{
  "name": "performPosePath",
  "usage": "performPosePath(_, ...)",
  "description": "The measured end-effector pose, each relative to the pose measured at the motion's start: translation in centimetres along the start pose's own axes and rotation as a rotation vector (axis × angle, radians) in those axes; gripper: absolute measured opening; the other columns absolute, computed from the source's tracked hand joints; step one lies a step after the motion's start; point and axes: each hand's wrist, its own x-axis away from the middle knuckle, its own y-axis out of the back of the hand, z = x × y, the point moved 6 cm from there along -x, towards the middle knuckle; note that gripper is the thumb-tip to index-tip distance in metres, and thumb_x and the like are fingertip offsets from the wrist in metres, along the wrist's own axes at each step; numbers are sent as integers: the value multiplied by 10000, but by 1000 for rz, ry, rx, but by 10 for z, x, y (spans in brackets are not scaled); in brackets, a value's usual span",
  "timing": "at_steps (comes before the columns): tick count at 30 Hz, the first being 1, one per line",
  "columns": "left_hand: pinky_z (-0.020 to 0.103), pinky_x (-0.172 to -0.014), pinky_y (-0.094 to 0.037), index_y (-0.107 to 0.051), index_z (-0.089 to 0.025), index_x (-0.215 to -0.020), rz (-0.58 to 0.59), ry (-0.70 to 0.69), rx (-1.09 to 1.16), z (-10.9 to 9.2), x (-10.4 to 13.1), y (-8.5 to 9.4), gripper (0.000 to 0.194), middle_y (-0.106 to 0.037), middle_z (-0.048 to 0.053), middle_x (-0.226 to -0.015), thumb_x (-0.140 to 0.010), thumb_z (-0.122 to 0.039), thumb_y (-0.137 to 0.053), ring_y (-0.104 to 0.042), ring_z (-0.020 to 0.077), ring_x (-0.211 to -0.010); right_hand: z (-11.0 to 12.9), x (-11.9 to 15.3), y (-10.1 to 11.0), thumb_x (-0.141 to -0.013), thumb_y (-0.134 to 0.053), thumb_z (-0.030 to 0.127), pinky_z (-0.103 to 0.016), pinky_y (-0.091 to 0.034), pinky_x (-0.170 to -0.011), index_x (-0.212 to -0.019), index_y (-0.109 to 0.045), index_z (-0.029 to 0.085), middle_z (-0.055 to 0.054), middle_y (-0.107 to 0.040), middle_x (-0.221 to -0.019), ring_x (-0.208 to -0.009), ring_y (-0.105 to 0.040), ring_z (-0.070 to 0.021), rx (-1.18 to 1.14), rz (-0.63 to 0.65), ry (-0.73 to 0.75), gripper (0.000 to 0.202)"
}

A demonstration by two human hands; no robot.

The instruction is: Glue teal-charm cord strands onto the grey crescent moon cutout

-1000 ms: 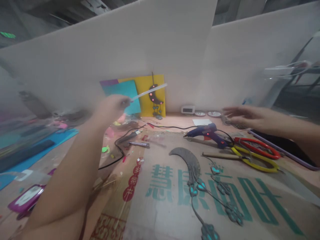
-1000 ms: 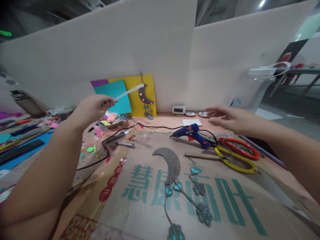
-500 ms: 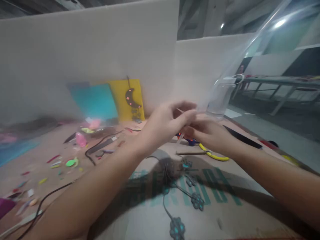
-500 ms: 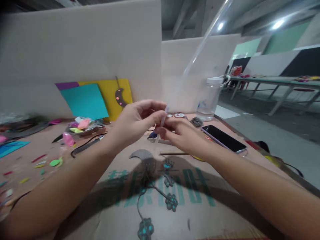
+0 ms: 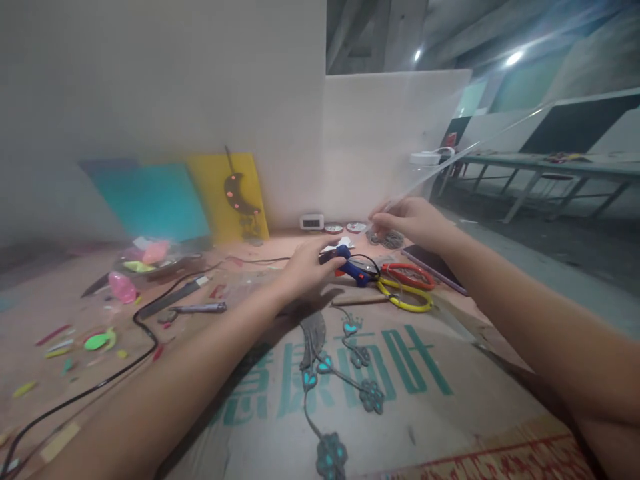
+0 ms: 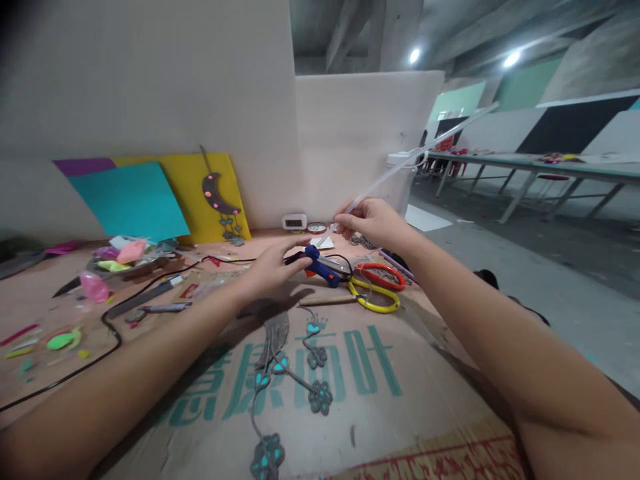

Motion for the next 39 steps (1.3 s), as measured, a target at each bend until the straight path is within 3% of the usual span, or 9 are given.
performPosePath(7, 446, -1090, -487, -724, -203, -1181, -53, -2, -60, -8, 0, -4, 269, -745, 92, -1242, -937, -260, -627, -666, 278, -1192, -4, 2, -6, -835, -722, 389, -294, -550, -682, -801, -724, 157, -65, -762, -729, -646, -698, -169, -42, 65, 22, 235)
performPosePath(14, 441, -1083, -489, -728, -164, -1175, -59, -3, -82, -4, 1, -3, 280, -736, 114, -1250, -940, -272, -621, -656, 286, -1203, -2, 4, -9, -862, -673, 343, -284, -544, -719, -736, -732, 159, -71, -767, -744, -713, -733, -182, 19, 84, 21, 230)
performPosePath(21, 442, -1085, -478, -725, -169, -1154, -69, -14, -97, -3, 1, -4, 258, -736, 118, -1233, -938, -268, -624, -650, 284, -1197, -4, 8, -16, -854, -693, 395, -246, -506, -608, -781, -746, 152, -73, -786, -809, -705, -735, -172, 26, 87, -21, 259)
performPosePath(26, 436, -1070, -482, -724, -162, -1143, -70, -38, -100, -3, 1, -3, 261, -736, 125, -1223, -955, -289, -596, -654, 275, -1176, 7, 12, -29, -817, -726, 457, -272, -522, -635, -764, -721, 164, -53, -747, -690, -655, -705, -177, 41, 106, 25, 298)
performPosePath(30, 429, -1068, -479, -726, -173, -1130, -74, -35, -125, -2, 1, -2, 245, -737, 118, -1224, -949, -283, -601, -649, 272, -1180, -5, 8, -33, -843, -695, 470, -291, -521, -666, -780, -696, 171, -39, -725, -660, -629, -678, -171, 50, 85, 1, 305)
performPosePath(33, 427, -1051, -486, -740, -211, -1081, -71, -42, -141, -4, 1, -1, 203, -752, 84, -1192, -940, -291, -618, -662, 273, -1157, -21, 5, -34, -863, -684, 431, -309, -536, -761, -984, -712, 176, -56, -771, -837, -765, -708, -188, 33, 118, 3, 284)
performPosePath(36, 415, -1041, -483, -745, -221, -1073, -80, -69, -147, -7, 0, 1, 192, -754, 70, -1180, -932, -289, -633, -663, 265, -1144, -31, 7, -45, -845, -713, 392, -329, -534, -876, -1255, -661, 226, -66, -757, -1163, -1003, -705, -214, 45, 227, 63, 446)
performPosePath(39, 416, -1037, -470, -747, -214, -1090, -91, -67, -179, -7, 1, 1, 208, -741, 76, -1170, -918, -291, -660, -642, 266, -1151, -34, 14, -69, -859, -696, 399, -341, -525, -903, -1217, -699, 245, -38, -757, -1170, -1048, -692, -230, 120, 420, 87, 390)
